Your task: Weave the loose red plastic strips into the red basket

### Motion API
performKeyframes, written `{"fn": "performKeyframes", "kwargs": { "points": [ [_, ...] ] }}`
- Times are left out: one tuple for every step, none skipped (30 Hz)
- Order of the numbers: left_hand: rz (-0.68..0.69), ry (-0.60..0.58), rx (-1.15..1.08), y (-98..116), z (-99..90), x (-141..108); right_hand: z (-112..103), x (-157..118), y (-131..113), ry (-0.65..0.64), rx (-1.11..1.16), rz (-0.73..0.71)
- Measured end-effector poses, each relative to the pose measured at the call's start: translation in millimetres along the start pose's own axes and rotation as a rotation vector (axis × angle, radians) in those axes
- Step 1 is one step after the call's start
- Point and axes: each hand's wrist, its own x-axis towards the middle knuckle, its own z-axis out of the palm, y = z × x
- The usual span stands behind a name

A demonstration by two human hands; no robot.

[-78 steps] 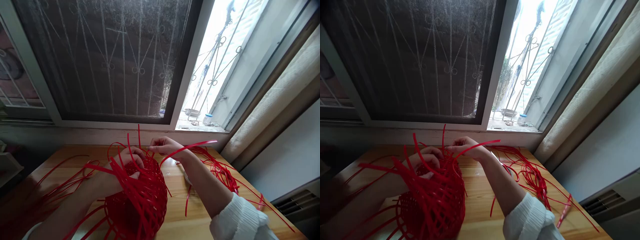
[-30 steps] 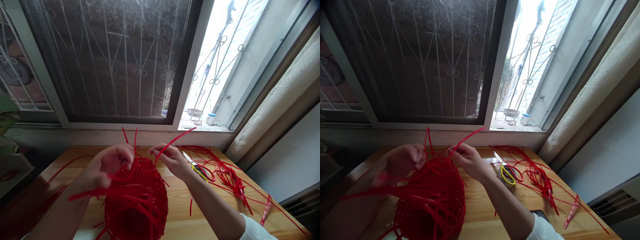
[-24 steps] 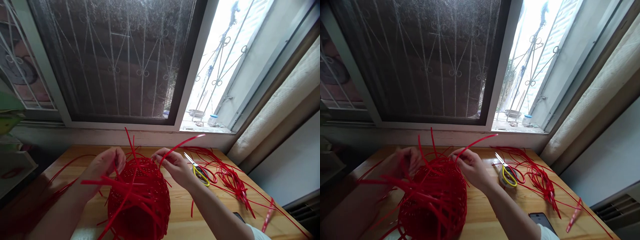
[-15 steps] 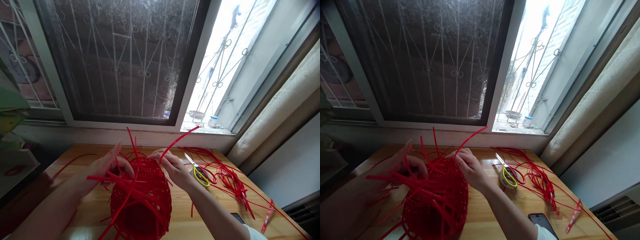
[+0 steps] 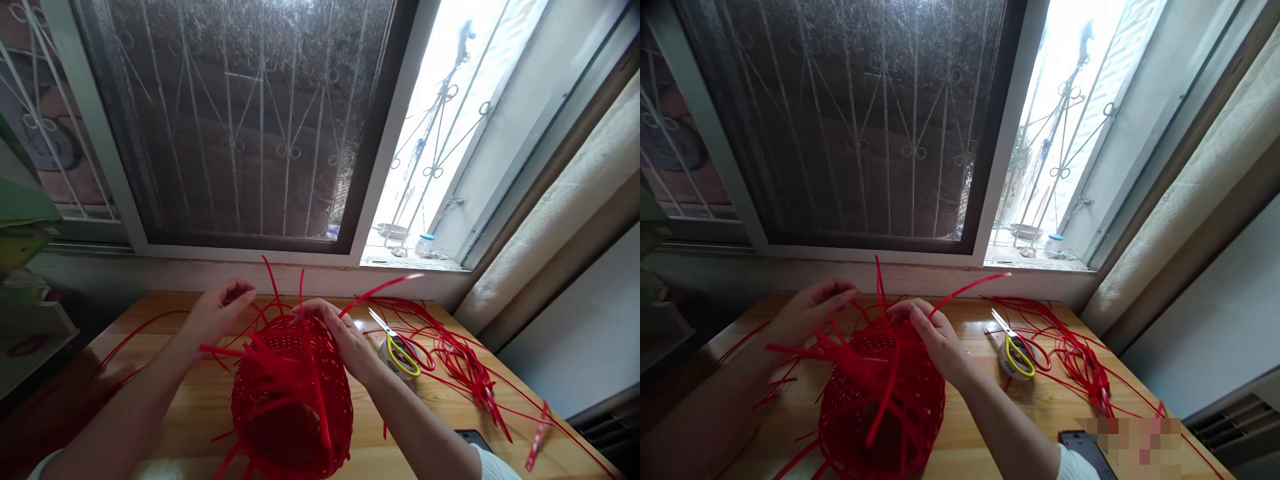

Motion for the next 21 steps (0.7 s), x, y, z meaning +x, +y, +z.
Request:
{"fn": "performKeyframes", "kwargs": {
  "points": [
    [0.011,0.018,-0.019,-7,4.0,2,-2,0,0,0.004,0.010,-0.007],
    [0.011,0.016,-0.049,-13,8.6,3,-4,-1,0,0.001,0.008,-0.014],
    [0.008,-0.015,-0.085,-19,13.4,3,-6,-1,0,-0.008,-0.007,-0.024],
    [0.008,-0.061,-0.124,-25,17.9,2,-8,0,0,-0.019,-0.030,-0.036],
    [0.030,-0.098,-0.173,-29,21.8,2,-10,0,0,-0.030,-0.056,-0.048],
    [0.067,-0.117,-0.199,-33,24.8,0,-12,1,1,-0.041,-0.078,-0.056],
    [0.110,-0.129,-0.208,-35,26.8,-1,-14,2,2,-0.051,-0.092,-0.050],
    [0.148,-0.134,-0.210,-37,27.9,-2,-15,3,4,-0.059,-0.093,-0.033],
    [0.165,-0.144,-0.214,-39,28.2,-3,-16,4,6,-0.069,-0.082,-0.008],
    [0.155,-0.167,-0.231,-39,28.1,-3,-16,4,7,-0.086,-0.064,0.022],
    [0.128,-0.201,-0.261,-40,27.8,-3,-17,5,9,-0.105,-0.046,0.048],
    [0.096,-0.229,-0.305,-41,27.6,-3,-17,5,9,-0.126,-0.032,0.063],
    [0.067,-0.227,-0.358,-43,27.6,-3,-19,5,9,-0.151,-0.021,0.067],
    [0.042,-0.176,-0.398,-44,27.9,-2,-21,4,8,-0.178,-0.017,0.060],
    [0.021,-0.091,-0.419,-46,28.4,-1,-25,2,7,-0.202,-0.028,0.049],
    [-0.001,0.011,-0.424,-48,29.2,-1,-30,0,5,-0.218,-0.050,0.038],
    [-0.028,0.096,-0.427,-50,30.0,0,-36,-3,3,-0.226,-0.075,0.029],
    [-0.061,0.145,-0.434,-52,30.9,-1,-42,-7,1,-0.223,-0.100,0.022],
    [-0.093,0.154,-0.456,-52,31.6,-1,-49,-11,1,-0.197,-0.115,0.019],
    [-0.108,0.137,-0.497,-53,32.3,-3,-55,-16,2,-0.155,-0.108,0.017],
    [-0.105,0.118,-0.552,-52,32.9,-4,-59,-21,4,-0.083,-0.089,0.015]
  ]
}}
